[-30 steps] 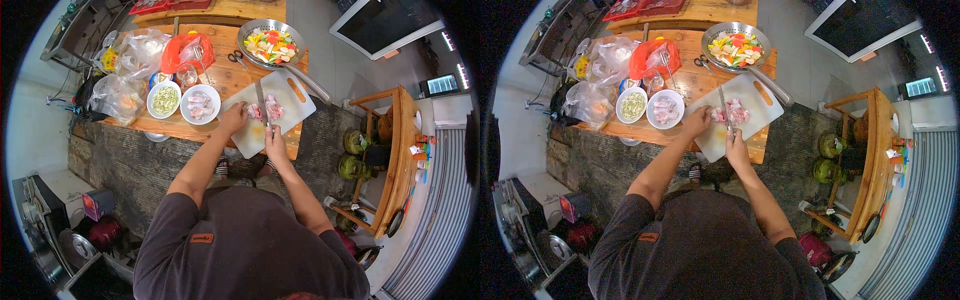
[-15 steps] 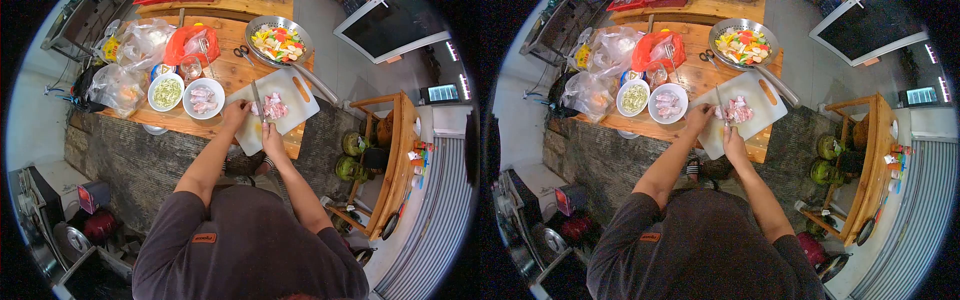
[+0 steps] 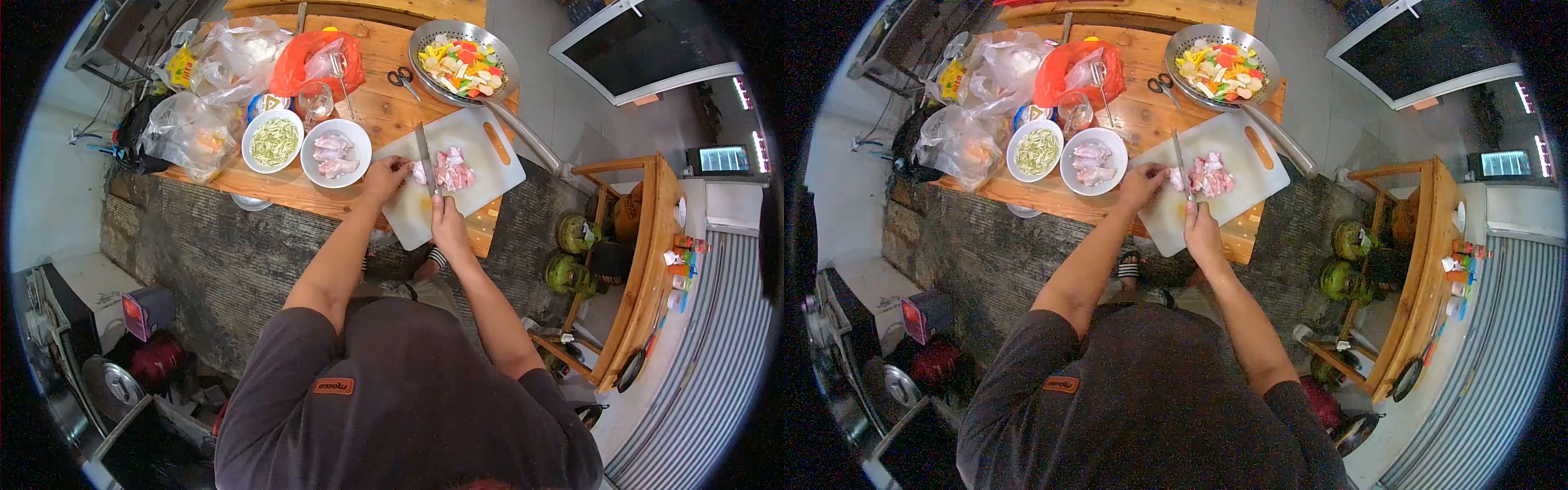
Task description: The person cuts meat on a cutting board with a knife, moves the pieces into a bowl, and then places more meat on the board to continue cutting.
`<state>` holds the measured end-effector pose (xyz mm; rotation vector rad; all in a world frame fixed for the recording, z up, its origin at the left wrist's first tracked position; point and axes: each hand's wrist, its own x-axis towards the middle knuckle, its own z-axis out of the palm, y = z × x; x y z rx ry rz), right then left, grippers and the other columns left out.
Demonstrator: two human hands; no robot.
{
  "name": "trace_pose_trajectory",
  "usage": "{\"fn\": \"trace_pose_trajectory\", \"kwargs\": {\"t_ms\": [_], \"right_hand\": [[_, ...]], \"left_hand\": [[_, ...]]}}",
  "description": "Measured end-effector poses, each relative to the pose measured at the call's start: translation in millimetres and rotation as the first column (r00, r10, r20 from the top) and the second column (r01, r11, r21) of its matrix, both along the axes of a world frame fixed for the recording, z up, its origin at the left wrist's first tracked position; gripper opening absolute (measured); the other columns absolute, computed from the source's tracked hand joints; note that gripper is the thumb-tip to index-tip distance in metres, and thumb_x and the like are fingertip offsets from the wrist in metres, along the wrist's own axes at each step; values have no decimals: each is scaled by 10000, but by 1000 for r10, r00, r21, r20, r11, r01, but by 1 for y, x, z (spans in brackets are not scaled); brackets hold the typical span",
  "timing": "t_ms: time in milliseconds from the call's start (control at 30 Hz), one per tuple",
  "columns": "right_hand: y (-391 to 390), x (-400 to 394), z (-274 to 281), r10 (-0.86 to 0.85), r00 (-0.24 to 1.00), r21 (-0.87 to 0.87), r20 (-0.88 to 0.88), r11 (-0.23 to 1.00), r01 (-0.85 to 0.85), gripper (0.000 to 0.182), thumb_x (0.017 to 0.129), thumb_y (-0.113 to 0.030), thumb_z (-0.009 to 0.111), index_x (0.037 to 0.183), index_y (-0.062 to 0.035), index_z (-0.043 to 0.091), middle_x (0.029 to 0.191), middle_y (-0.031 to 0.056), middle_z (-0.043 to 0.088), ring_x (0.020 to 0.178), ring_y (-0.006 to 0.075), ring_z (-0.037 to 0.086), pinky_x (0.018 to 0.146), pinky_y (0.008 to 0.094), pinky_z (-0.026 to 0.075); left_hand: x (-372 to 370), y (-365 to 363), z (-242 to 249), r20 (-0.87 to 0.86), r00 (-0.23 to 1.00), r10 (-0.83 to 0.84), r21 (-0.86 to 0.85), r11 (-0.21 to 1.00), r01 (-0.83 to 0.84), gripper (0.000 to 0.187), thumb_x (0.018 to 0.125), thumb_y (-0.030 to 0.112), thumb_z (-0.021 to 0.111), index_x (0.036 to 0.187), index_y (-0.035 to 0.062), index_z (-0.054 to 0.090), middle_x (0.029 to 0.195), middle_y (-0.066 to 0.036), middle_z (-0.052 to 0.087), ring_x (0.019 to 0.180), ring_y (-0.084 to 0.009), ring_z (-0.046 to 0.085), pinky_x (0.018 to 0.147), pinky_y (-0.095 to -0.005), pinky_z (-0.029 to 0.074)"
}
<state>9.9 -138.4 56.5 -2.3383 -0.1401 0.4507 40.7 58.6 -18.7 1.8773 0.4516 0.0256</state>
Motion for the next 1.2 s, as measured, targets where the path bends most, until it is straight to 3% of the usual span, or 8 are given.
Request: {"fn": "trace_pose_trajectory", "kwargs": {"t_ms": [433,500,600,667,767,933,1000,1200], "right_hand": [[4,7,7,-1,999,-17,43,1000,1,451,1086,-441,397,1059,-7,516,845,363,646,858,573,620,747,634,463],[7,10,31,-23,983,74,181,997,10,436,1090,-424,396,1096,-9,531,822,346,650,839,568,622,727,634,456],[17,9,87,-87,986,275,139,960,46,430,1090,-416,401,1135,-11,541,795,326,653,819,564,625,717,633,453],[14,10,68,-88,987,277,134,960,48,443,1084,-428,411,1152,-10,544,786,314,661,824,562,633,717,623,467],[1,4,-25,-2,1000,-120,30,993,5,510,1072,-469,406,1143,8,571,899,375,661,921,564,637,810,616,494],[5,14,-21,-6,1000,-62,-4,998,5,562,1071,-490,388,1097,32,596,941,389,660,952,576,626,856,610,496],[4,10,-20,-6,1000,-78,-26,997,4,576,1072,-494,381,1084,38,601,944,386,663,953,579,625,861,605,498],[4,0,-11,-40,997,-47,-62,998,37,640,1073,-518,362,1093,79,591,965,399,654,964,571,628,879,589,496]], "left_hand": [[1,1,5,-24,1000,-14,-2,1000,14,336,915,364,742,1074,69,768,875,-94,769,685,-169,717,688,-320,562],[1,1,6,-126,992,-22,-54,998,15,388,902,415,753,1102,83,769,919,-107,772,796,-197,719,776,-341,556],[1,1,1,-67,997,-31,27,999,33,405,902,421,750,1105,71,765,926,-115,771,811,-211,724,783,-351,558],[0,1,1,-38,999,-27,31,999,28,381,907,399,743,1100,71,764,893,-102,768,751,-193,720,733,-342,556],[-3,-1,11,-81,996,-43,9,999,44,397,914,410,731,1113,68,760,926,-115,768,785,-203,727,748,-348,556],[9,0,9,-28,999,-34,32,999,34,426,927,450,707,1142,87,759,999,-130,765,880,-254,737,806,-384,557],[1,-6,14,20,992,-125,298,948,114,399,936,448,688,1128,106,761,996,-122,751,880,-297,729,797,-419,557],[10,-19,12,-8,995,-103,418,903,97,276,961,340,646,1071,114,759,1052,-117,736,949,-324,703,841,-442,547]]}}
